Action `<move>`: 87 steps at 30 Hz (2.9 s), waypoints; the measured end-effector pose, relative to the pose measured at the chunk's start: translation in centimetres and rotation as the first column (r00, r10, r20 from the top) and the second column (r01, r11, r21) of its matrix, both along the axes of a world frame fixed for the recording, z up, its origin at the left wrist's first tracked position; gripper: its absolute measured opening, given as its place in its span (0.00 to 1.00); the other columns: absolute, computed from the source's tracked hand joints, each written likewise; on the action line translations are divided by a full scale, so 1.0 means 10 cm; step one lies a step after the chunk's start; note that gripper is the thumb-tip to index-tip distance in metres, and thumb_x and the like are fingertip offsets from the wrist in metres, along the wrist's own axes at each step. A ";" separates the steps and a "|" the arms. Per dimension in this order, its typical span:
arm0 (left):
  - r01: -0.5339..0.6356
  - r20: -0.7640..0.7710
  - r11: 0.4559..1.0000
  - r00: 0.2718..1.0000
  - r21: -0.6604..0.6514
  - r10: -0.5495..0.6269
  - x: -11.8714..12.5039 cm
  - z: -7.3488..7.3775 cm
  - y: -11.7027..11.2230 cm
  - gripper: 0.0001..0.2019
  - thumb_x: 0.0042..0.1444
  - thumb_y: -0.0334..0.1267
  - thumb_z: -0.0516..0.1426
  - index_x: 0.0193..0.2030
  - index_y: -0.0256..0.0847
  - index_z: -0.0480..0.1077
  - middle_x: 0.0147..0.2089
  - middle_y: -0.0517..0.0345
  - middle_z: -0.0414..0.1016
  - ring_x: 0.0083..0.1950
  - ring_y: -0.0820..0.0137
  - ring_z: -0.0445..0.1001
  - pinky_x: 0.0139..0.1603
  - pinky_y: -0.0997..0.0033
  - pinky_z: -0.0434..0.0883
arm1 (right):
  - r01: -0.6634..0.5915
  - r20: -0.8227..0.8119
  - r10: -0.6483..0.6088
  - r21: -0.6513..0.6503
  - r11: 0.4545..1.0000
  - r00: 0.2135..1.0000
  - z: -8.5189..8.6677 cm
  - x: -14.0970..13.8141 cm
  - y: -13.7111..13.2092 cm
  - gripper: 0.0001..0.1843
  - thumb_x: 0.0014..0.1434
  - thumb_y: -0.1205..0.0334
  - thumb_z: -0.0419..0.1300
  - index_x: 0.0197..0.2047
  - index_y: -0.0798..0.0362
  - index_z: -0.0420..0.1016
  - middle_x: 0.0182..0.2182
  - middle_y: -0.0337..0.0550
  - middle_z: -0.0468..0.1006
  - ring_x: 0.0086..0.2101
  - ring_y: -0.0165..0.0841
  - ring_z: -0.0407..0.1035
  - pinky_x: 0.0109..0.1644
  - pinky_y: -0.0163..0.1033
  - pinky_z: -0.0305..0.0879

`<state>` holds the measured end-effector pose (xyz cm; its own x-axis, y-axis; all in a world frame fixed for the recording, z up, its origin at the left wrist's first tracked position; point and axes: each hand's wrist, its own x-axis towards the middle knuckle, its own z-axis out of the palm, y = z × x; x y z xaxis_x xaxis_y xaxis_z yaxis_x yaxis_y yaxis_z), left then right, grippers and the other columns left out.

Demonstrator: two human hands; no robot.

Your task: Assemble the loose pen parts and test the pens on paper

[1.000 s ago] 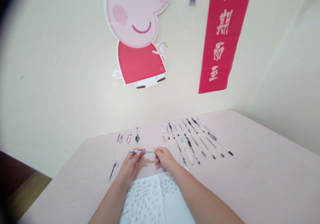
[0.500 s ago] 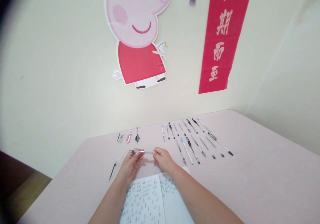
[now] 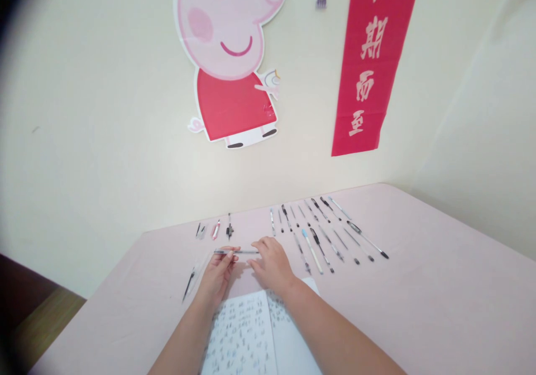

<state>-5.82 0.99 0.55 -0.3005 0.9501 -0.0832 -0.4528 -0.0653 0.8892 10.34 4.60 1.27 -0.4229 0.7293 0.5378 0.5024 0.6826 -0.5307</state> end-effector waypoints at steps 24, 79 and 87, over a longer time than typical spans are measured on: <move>0.231 -0.153 0.971 0.959 -0.068 -0.239 0.02 -0.03 -0.03 0.16 0.44 0.38 0.63 0.41 0.43 0.69 0.45 0.56 0.71 0.40 0.73 0.73 0.42 0.72 0.68 | -0.144 -0.487 -0.144 -0.506 0.851 0.862 -0.17 0.00 0.15 0.04 0.49 0.62 0.53 0.26 0.53 0.62 0.19 0.34 0.64 0.23 0.28 0.61 0.29 0.34 0.57; 0.717 -0.935 0.691 0.178 -0.090 -0.306 0.19 0.02 -0.14 0.07 0.49 0.39 0.58 0.33 0.43 0.76 0.37 0.54 0.72 0.42 0.65 0.67 0.46 0.66 0.61 | 0.084 0.063 -0.062 -0.468 0.880 0.996 -0.16 0.68 -0.61 0.04 0.50 0.67 0.53 0.29 0.53 0.69 0.18 0.32 0.65 0.21 0.26 0.58 0.26 0.31 0.52; 0.702 -0.940 0.704 0.159 -0.108 -0.302 0.20 0.05 -0.17 0.09 0.47 0.37 0.59 0.36 0.46 0.77 0.39 0.54 0.71 0.43 0.65 0.67 0.48 0.65 0.60 | 0.076 0.084 -0.043 -0.446 0.892 0.996 -0.12 0.67 -0.62 0.04 0.50 0.68 0.53 0.28 0.52 0.68 0.19 0.32 0.65 0.22 0.26 0.59 0.27 0.31 0.53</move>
<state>-3.83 -0.67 1.06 0.5615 0.8132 0.1531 0.4997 -0.4807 0.7205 17.06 -1.64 0.09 -0.3954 0.9108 0.1187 0.5817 0.3483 -0.7351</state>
